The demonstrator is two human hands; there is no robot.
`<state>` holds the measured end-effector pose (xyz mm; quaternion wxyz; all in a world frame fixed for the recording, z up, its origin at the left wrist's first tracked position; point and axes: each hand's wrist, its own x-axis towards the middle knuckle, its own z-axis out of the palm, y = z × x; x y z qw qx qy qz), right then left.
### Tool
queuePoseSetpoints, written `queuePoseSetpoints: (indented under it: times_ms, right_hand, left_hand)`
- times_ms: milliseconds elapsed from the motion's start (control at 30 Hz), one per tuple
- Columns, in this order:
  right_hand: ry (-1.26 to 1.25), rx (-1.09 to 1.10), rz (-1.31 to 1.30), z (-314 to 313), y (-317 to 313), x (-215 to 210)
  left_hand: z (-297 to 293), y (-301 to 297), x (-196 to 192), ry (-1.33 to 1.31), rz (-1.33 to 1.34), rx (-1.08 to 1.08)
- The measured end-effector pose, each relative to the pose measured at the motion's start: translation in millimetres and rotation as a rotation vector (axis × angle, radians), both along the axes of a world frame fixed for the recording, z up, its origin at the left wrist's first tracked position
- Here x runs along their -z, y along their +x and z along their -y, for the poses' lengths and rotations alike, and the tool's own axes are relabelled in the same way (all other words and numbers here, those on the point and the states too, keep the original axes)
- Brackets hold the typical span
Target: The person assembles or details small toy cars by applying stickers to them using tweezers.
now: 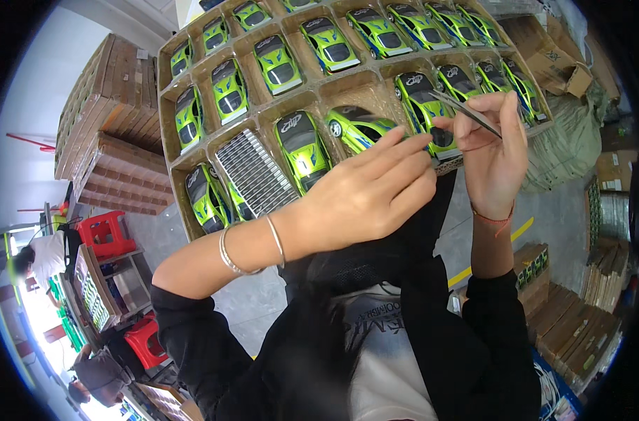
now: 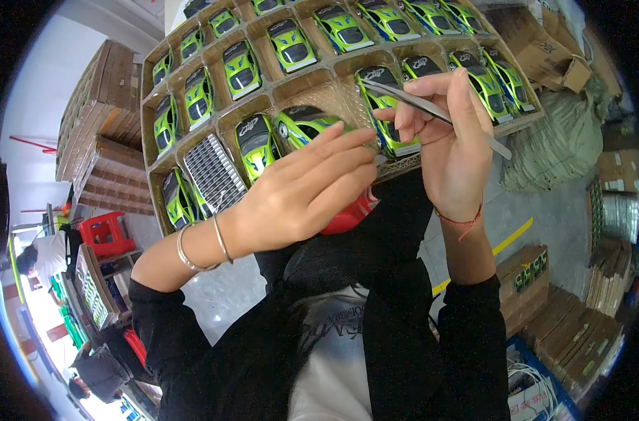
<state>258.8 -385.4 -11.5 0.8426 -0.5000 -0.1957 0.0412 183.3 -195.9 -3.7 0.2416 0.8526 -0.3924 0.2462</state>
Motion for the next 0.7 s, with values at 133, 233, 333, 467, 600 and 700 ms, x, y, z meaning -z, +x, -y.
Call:
queuePoseSetpoints:
  times_ms: [133, 233, 333, 467, 600, 700]
  right_hand:
    - [-0.009, 0.021, 0.001, -4, 0, 5]
    - [-0.045, -0.044, 0.033, -4, -2, 8]
    - [-0.080, -0.048, -0.028, -9, -7, 7]
    - [-0.147, -0.129, -0.048, -14, -15, 6]
    - [-0.277, -0.191, 0.047, -22, -17, 7]
    - [-0.306, -0.237, 0.055, -32, -15, 6]
  left_hand:
    - [-21, 15, 7, 0.021, -0.029, 0.099]
    - [-25, 9, 9, 0.018, -0.190, 0.013]
    - [-38, 5, -7, -0.005, -0.458, 0.019]
    - [-64, -17, -41, 0.120, -0.527, -0.068]
    - [-86, -64, -68, 0.561, -0.582, -0.215]
    - [-93, -77, -50, 0.644, -0.461, -0.333]
